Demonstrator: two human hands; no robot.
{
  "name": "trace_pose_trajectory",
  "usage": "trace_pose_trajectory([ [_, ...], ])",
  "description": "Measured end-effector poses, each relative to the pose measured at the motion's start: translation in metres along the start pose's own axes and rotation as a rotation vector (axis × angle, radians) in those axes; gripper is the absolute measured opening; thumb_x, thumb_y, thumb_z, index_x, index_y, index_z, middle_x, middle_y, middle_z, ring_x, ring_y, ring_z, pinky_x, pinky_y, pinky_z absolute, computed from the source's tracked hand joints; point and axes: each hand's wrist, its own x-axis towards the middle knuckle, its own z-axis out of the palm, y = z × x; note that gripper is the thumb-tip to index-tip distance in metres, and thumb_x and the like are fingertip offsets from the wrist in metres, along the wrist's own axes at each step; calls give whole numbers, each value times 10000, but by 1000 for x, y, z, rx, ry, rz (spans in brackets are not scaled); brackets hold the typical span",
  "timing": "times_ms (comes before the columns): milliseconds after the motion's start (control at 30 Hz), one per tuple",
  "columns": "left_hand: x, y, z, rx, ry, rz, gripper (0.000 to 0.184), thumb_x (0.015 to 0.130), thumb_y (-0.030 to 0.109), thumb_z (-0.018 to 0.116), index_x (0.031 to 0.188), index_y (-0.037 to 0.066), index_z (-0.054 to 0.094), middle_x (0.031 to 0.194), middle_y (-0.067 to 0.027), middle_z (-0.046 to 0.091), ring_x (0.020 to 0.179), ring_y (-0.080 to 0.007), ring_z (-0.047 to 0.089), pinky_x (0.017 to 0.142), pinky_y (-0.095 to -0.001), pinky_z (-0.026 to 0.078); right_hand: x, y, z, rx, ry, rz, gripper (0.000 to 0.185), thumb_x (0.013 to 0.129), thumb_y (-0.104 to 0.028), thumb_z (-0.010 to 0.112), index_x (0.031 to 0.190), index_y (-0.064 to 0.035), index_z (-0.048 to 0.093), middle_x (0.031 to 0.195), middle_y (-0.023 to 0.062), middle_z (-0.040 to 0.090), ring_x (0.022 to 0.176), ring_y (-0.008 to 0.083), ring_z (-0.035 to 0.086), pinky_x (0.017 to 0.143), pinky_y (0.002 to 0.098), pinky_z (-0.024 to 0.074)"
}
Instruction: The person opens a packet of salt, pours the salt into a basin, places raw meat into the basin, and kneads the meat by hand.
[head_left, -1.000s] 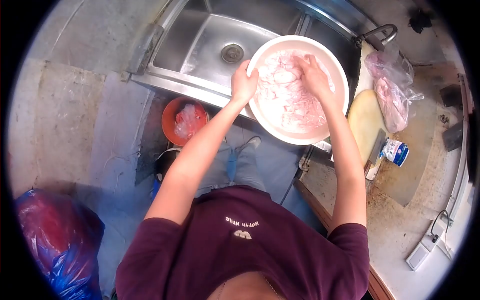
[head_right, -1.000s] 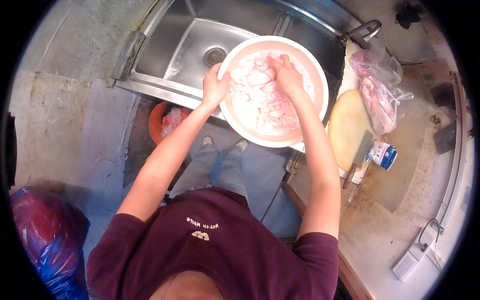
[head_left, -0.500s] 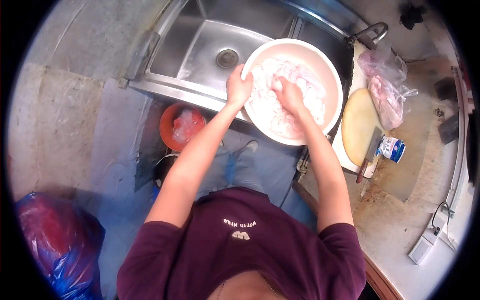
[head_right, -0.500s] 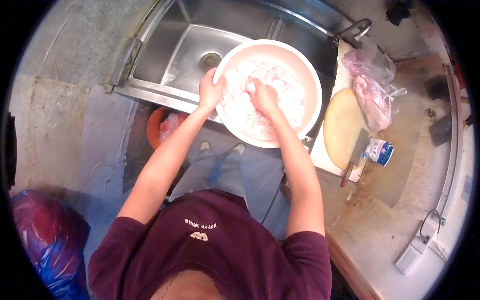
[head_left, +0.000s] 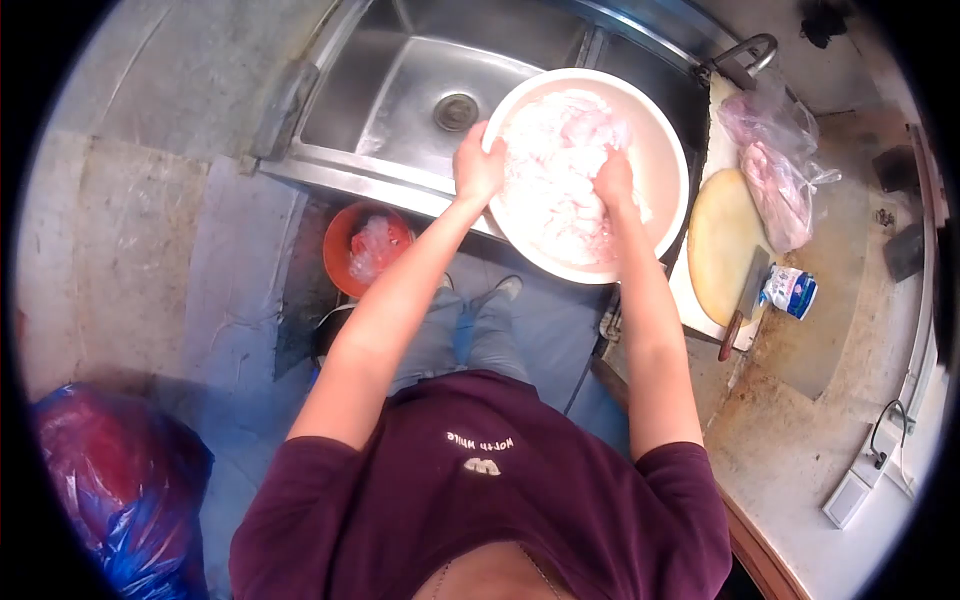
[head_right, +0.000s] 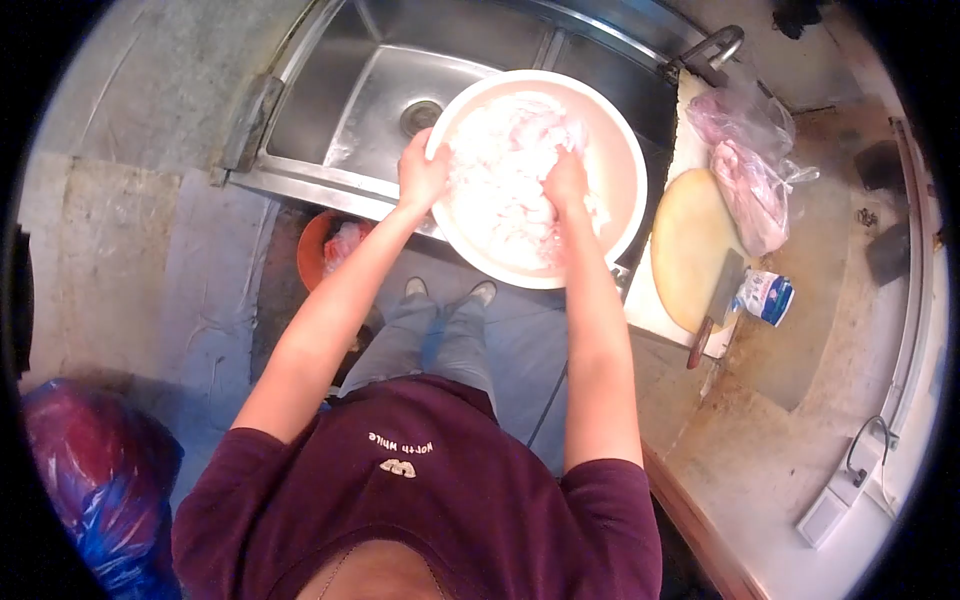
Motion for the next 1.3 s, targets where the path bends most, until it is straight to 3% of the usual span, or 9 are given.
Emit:
trace_pose_trajectory([
  [133, 1, -6, -1, 3, -3, 21, 308, 822, 114, 561, 1100, -19, 569, 937, -165, 661, 861, -219, 642, 777, -324, 482, -15, -12, 24, 313, 76, -65, 432, 735, -68, 611, 1163, -35, 561, 876, 214, 650, 912, 373, 608, 814, 418, 476],
  [333, 0, -4, -1, -34, 10, 9, 330, 813, 124, 556, 1109, -20, 563, 972, -221, 644, 930, -342, 625, 818, -372, 470, -73, -73, -13, -61, -201, -360, 406, 789, -160, 580, 1192, -128, 536, 1095, 198, 594, 1030, 364, 564, 869, 478, 450],
  [467, -2, 2, -3, -40, 3, -22, 336, 816, 125, 555, 1115, -28, 559, 974, -221, 644, 933, -340, 625, 819, -372, 470, -78, -95, 20, -392, 67, -638, 544, 750, -109, 600, 1271, -170, 454, 1398, 131, 309, 1294, 393, 282, 889, 728, 284],
  [567, -3, 5, -5, -36, 1, 8, 335, 817, 123, 554, 1116, -28, 560, 973, -221, 644, 936, -338, 625, 819, -372, 470, -45, -104, 22, -569, -129, -433, 526, 768, -104, 582, 1272, -178, 453, 1366, 132, 350, 1266, 410, 313, 866, 747, 274],
  [700, -3, 1, -4, -23, 17, 22, 332, 816, 118, 553, 1116, -23, 562, 974, -220, 645, 939, -335, 626, 818, -369, 472, -4, -90, 32, -330, -155, -439, 400, 770, -74, 562, 1165, -136, 559, 1192, 164, 515, 1012, 375, 560, 819, 504, 464],
  [733, -1, 0, -3, -13, 18, 17, 332, 815, 118, 553, 1117, -20, 562, 974, -220, 645, 939, -335, 627, 818, -368, 472, -7, -87, 38, -259, -15, -480, 304, 772, -64, 549, 1065, -116, 612, 1009, 176, 616, 854, 353, 627, 739, 417, 499],
  [933, 0, -6, -2, -33, 3, 0, 335, 809, 122, 557, 1114, -16, 564, 978, -221, 645, 937, -336, 628, 818, -370, 475, -29, -88, 18, -214, -162, -377, 239, 802, -73, 506, 1007, -80, 629, 836, 202, 653, 825, 344, 642, 715, 440, 496],
  [1167, -1, -2, -3, -73, -8, -30, 334, 813, 127, 558, 1115, -13, 565, 979, -215, 648, 940, -324, 631, 815, -362, 475, -2, -82, -36, -65, -145, -311, 323, 795, -101, 549, 1106, -17, 574, 1170, 211, 568, 1035, 360, 578, 899, 429, 446],
  [1300, -2, 1, -1, -45, -4, -39, 334, 815, 128, 558, 1115, -17, 563, 973, -216, 648, 934, -322, 632, 810, -362, 474, -4, -105, -21, -570, 76, -419, 444, 759, -123, 582, 1199, -77, 545, 1286, 161, 500, 1132, 348, 514, 964, 471, 399],
])
